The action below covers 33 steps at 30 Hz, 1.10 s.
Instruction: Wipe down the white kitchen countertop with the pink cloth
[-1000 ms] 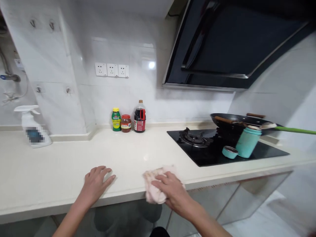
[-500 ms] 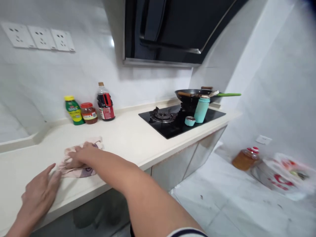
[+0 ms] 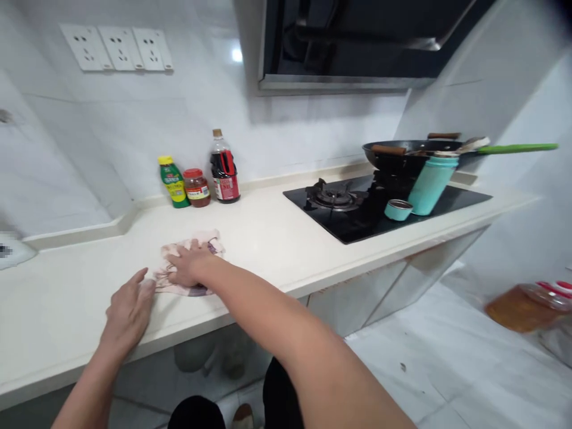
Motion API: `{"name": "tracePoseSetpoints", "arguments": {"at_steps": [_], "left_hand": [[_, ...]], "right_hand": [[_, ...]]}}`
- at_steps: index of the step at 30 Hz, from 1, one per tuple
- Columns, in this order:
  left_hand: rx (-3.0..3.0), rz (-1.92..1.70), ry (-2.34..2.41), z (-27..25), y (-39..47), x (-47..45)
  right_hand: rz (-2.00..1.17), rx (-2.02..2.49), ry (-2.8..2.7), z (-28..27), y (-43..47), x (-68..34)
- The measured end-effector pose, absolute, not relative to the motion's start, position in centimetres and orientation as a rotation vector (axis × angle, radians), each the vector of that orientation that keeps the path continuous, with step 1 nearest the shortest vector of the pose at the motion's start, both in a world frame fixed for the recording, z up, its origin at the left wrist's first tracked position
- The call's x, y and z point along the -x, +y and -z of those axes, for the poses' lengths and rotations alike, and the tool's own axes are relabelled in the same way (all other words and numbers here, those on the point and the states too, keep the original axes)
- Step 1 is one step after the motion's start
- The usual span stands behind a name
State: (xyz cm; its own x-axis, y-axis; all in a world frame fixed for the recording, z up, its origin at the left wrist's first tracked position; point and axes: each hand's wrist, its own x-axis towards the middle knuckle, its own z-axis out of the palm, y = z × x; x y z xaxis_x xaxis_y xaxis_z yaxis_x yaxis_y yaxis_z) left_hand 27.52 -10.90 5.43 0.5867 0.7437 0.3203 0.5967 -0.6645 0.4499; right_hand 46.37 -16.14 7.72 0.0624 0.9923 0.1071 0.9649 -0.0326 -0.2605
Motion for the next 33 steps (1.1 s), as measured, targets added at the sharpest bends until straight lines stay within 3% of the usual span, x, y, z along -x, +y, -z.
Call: {"name": "tracePoseSetpoints", "arguments": {"at_steps": [10,26,33], "left_hand": [[-2.481,-0.993,0.97,-3.3,-11.0,-26.8],[-2.563,-1.207,0.913,2.1,-9.6,-25.9],[-2.591,-1.121,0.887,1.5,-10.8,-25.2]], "right_hand": [[-0.132,1.765,-2.223,-6.8,-21.8,-44.3],[-0.158,1.878,-2.158,-7.5,-3.0,-48.0],[-0.121,2.189,-1.861,-6.5,-2.5,-56.7]]}}
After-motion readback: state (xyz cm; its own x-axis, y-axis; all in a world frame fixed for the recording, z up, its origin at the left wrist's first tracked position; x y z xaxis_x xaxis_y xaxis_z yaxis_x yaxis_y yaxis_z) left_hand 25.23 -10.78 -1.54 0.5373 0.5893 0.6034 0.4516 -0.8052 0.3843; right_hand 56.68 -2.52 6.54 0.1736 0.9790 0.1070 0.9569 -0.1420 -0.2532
